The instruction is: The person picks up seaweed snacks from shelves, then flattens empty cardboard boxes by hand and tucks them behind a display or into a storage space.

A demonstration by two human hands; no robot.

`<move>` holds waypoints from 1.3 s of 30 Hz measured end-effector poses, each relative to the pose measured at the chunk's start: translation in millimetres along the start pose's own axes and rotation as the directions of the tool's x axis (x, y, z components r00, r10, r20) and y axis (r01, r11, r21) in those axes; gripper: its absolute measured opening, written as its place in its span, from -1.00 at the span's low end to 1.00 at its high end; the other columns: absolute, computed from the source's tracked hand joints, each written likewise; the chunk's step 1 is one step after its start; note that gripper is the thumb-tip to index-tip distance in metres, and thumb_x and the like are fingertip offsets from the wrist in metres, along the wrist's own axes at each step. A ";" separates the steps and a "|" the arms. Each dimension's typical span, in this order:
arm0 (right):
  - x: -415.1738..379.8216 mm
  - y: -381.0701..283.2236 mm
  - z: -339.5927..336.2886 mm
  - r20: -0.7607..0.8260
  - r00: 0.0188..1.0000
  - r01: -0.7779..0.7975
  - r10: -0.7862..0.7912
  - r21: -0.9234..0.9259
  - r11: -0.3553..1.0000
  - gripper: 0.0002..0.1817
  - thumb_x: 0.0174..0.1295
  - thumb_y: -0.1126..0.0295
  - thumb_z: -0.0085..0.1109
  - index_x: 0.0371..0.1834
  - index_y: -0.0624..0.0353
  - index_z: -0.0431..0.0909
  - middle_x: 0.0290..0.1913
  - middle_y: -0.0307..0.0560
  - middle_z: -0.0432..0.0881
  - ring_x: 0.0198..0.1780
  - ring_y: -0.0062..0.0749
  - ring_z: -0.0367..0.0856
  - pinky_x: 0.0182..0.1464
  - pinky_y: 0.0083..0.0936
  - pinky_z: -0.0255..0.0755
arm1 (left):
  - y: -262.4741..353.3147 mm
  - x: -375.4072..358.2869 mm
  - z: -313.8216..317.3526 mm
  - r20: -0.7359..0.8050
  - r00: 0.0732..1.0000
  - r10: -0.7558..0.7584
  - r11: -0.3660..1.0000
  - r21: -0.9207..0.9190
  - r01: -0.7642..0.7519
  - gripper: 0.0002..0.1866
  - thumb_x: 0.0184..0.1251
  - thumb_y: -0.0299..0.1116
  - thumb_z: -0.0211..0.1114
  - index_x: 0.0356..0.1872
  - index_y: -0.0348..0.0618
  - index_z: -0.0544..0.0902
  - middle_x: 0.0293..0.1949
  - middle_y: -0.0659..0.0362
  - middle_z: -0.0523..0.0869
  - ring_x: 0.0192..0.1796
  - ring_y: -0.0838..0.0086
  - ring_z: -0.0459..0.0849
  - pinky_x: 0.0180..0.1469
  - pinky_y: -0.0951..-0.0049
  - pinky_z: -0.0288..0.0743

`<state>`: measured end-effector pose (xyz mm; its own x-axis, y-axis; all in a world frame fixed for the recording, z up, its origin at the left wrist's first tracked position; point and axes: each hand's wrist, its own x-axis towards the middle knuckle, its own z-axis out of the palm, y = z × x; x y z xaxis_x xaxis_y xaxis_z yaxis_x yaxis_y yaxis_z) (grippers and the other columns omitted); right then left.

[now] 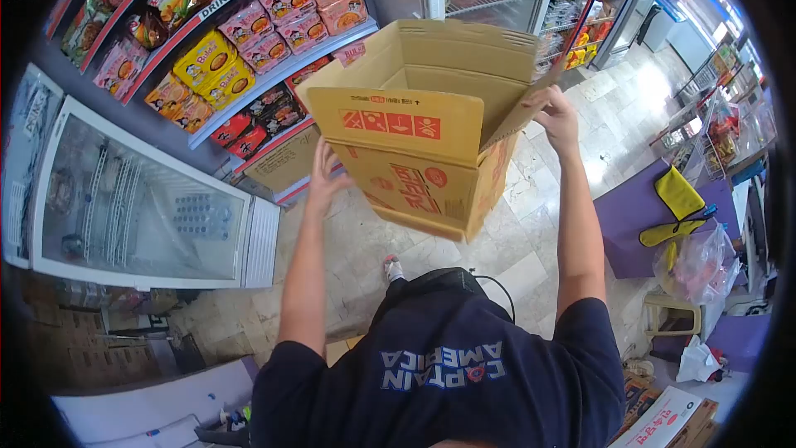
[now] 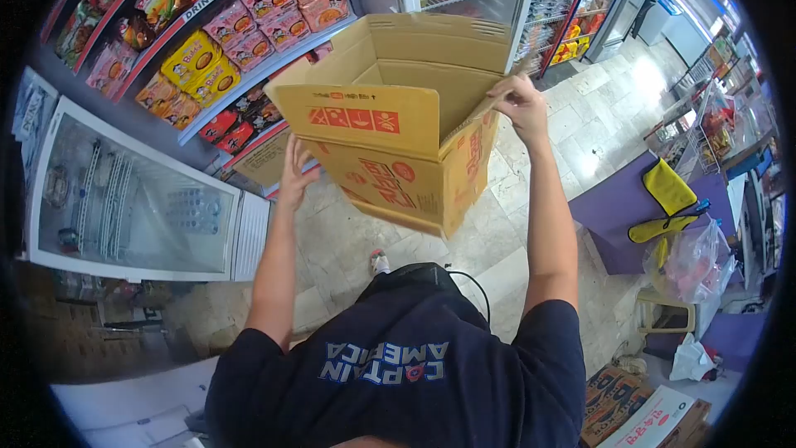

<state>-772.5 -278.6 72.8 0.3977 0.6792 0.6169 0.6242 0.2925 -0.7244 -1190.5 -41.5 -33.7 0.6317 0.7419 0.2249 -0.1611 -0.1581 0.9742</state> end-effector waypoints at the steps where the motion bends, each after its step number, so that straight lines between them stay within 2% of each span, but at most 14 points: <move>1: 8.6 4.0 14.2 0.016 0.999 -0.044 0.043 0.097 0.994 -0.83 -0.03 0.63 0.40 -0.35 0.18 0.67 -0.30 -0.24 0.67 -0.12 -0.49 0.56 -0.03 -0.50 0.46 | -21.7 17.9 1.4 -0.036 0.999 -0.002 0.999 0.037 0.003 0.01 0.11 -0.43 0.44 0.55 0.04 0.01 0.42 0.09 0.33 0.38 0.25 0.40 0.23 0.18 0.47; 2: 18.4 -3.9 29.9 0.064 0.994 -0.104 0.094 0.184 0.977 -0.83 0.00 0.63 0.40 -0.32 0.21 0.68 -0.28 -0.23 0.67 -0.10 -0.52 0.57 -0.02 -0.53 0.49 | -38.8 35.2 -0.1 -0.076 0.997 -0.005 0.997 0.071 0.011 -0.01 0.11 -0.44 0.44 0.54 0.05 0.04 0.39 0.12 0.37 0.35 0.28 0.42 0.20 0.20 0.50; 5: 45.6 -7.8 63.7 0.150 0.987 -0.070 0.052 0.118 0.991 -0.83 -0.05 0.62 0.43 -0.37 0.22 0.69 -0.29 -0.21 0.69 -0.12 -0.50 0.56 -0.07 -0.55 0.49 | -69.7 88.1 -18.3 0.141 0.910 -0.389 0.912 -0.084 0.402 -0.16 0.18 -0.48 0.40 0.47 0.01 0.17 0.31 0.20 0.44 0.27 0.35 0.48 0.09 0.32 0.55; 6: 52.9 -5.4 68.4 0.141 0.990 -0.038 0.026 0.079 0.996 -0.83 -0.07 0.61 0.44 -0.38 0.20 0.69 -0.30 -0.22 0.69 -0.11 -0.49 0.56 -0.05 -0.54 0.48 | -73.1 95.4 -16.7 0.127 0.903 -0.411 0.880 -0.204 0.429 -0.29 0.26 -0.45 0.34 0.41 0.04 0.23 0.30 0.20 0.45 0.28 0.34 0.47 0.12 0.17 0.51; 9: 63.1 -1.8 76.0 0.121 0.993 0.015 -0.014 -0.006 1.000 -0.82 -0.11 0.59 0.46 -0.41 0.17 0.70 -0.34 -0.25 0.71 -0.10 -0.49 0.54 -0.01 -0.51 0.45 | -74.6 104.5 -13.4 0.018 0.890 -0.455 0.785 -0.464 0.411 -0.39 0.29 -0.49 0.29 0.34 0.02 0.27 0.15 0.23 0.57 0.17 0.41 0.53 -0.02 0.25 0.50; 10: 64.0 -6.2 78.1 0.127 0.992 0.012 -0.011 -0.009 1.000 -0.82 -0.12 0.58 0.46 -0.42 0.16 0.70 -0.34 -0.26 0.71 -0.10 -0.49 0.53 0.00 -0.50 0.43 | -84.3 110.4 -20.3 0.069 0.881 -0.468 0.767 -0.463 0.444 -0.38 0.30 -0.49 0.27 0.34 0.04 0.24 0.18 0.23 0.55 0.20 0.40 0.51 0.01 0.16 0.47; 13: 71.1 -24.3 88.9 0.158 0.987 0.055 -0.037 -0.110 0.992 -0.81 -0.16 0.54 0.48 -0.44 0.16 0.68 -0.34 -0.27 0.72 -0.14 -0.44 0.52 -0.04 -0.48 0.38 | -100.5 126.3 -30.5 0.118 0.887 -0.446 0.765 -0.463 0.447 -0.33 0.30 -0.47 0.28 0.39 0.07 0.21 0.22 0.22 0.53 0.20 0.39 0.50 0.06 0.08 0.44; 19: 98.7 -61.0 117.0 0.272 0.960 0.128 -0.072 -0.193 0.973 -0.77 -0.23 0.47 0.49 -0.44 0.17 0.68 -0.37 -0.25 0.70 -0.17 -0.36 0.51 -0.06 -0.41 0.39 | -104.9 188.8 1.8 0.069 0.986 -0.151 0.818 -0.551 0.164 -0.25 0.41 -0.01 0.22 0.49 0.02 0.10 0.31 0.12 0.44 0.32 0.32 0.42 0.33 0.15 0.28; 23: 117.2 -71.8 183.8 0.492 0.848 0.231 -0.199 -0.004 0.973 -0.72 -0.22 0.35 0.53 -0.41 0.15 0.69 -0.35 -0.22 0.69 -0.16 -0.24 0.54 -0.04 -0.34 0.44 | -117.0 220.9 51.7 0.306 0.908 -0.286 0.354 -0.847 0.396 -0.16 0.40 0.19 0.11 0.52 -0.08 0.06 0.42 0.10 0.31 0.43 0.30 0.31 0.46 0.23 0.12; 27: 114.2 -70.3 226.7 0.581 0.785 0.187 -0.213 0.106 0.977 -0.73 -0.25 0.43 0.53 -0.42 0.17 0.67 -0.38 -0.17 0.66 -0.21 -0.20 0.49 -0.06 -0.34 0.39 | -109.1 221.8 88.3 0.536 0.789 -0.302 0.106 -0.803 0.586 -0.16 0.40 0.18 0.12 0.52 -0.09 0.07 0.43 0.09 0.31 0.43 0.31 0.31 0.46 0.23 0.13; 30: 106.5 -64.6 242.6 0.557 0.819 0.118 -0.142 0.080 0.990 -0.70 -0.26 0.47 0.53 -0.41 0.21 0.64 -0.41 -0.14 0.63 -0.23 -0.18 0.49 -0.05 -0.35 0.39 | -98.5 218.4 82.2 0.620 0.729 -0.291 0.099 -0.738 0.667 -0.16 0.40 0.18 0.12 0.51 -0.09 0.07 0.43 0.09 0.30 0.43 0.31 0.31 0.45 0.23 0.13; 33: 93.4 -43.8 285.5 0.503 0.813 0.245 -0.293 0.161 0.956 -0.63 -0.34 0.40 0.57 -0.43 0.23 0.60 -0.49 -0.10 0.55 -0.24 -0.18 0.45 -0.13 -0.32 0.39 | -81.7 208.6 42.9 0.640 0.701 -0.314 0.171 -0.688 0.705 -0.16 0.40 0.17 0.13 0.51 -0.10 0.08 0.43 0.09 0.30 0.43 0.31 0.30 0.45 0.23 0.14; 36: 85.1 -29.1 319.3 0.434 0.852 0.268 -0.292 0.116 0.956 -0.63 -0.35 0.41 0.58 -0.48 0.24 0.56 -0.48 -0.10 0.55 -0.24 -0.20 0.46 -0.17 -0.33 0.41 | -54.6 190.8 -17.9 0.627 0.695 -0.353 0.299 -0.628 0.718 -0.16 0.40 0.17 0.13 0.51 -0.11 0.08 0.44 0.09 0.29 0.43 0.32 0.30 0.45 0.23 0.14; 39: 83.4 -13.9 334.3 0.174 0.979 0.098 -0.105 0.050 0.994 -0.64 -0.34 0.42 0.58 -0.50 0.24 0.55 -0.48 -0.11 0.55 -0.28 -0.21 0.45 -0.24 -0.34 0.42 | -29.1 155.7 -76.0 0.555 0.757 -0.344 0.521 -0.557 0.646 -0.16 0.40 0.16 0.14 0.51 -0.11 0.09 0.44 0.09 0.29 0.43 0.32 0.30 0.45 0.22 0.15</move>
<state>-972.8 -1.0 31.5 0.2066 0.7513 0.6268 0.6260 0.3908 -0.6748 -1145.0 128.1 -28.5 0.9549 0.2540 -0.1539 -0.0987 0.7601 0.6423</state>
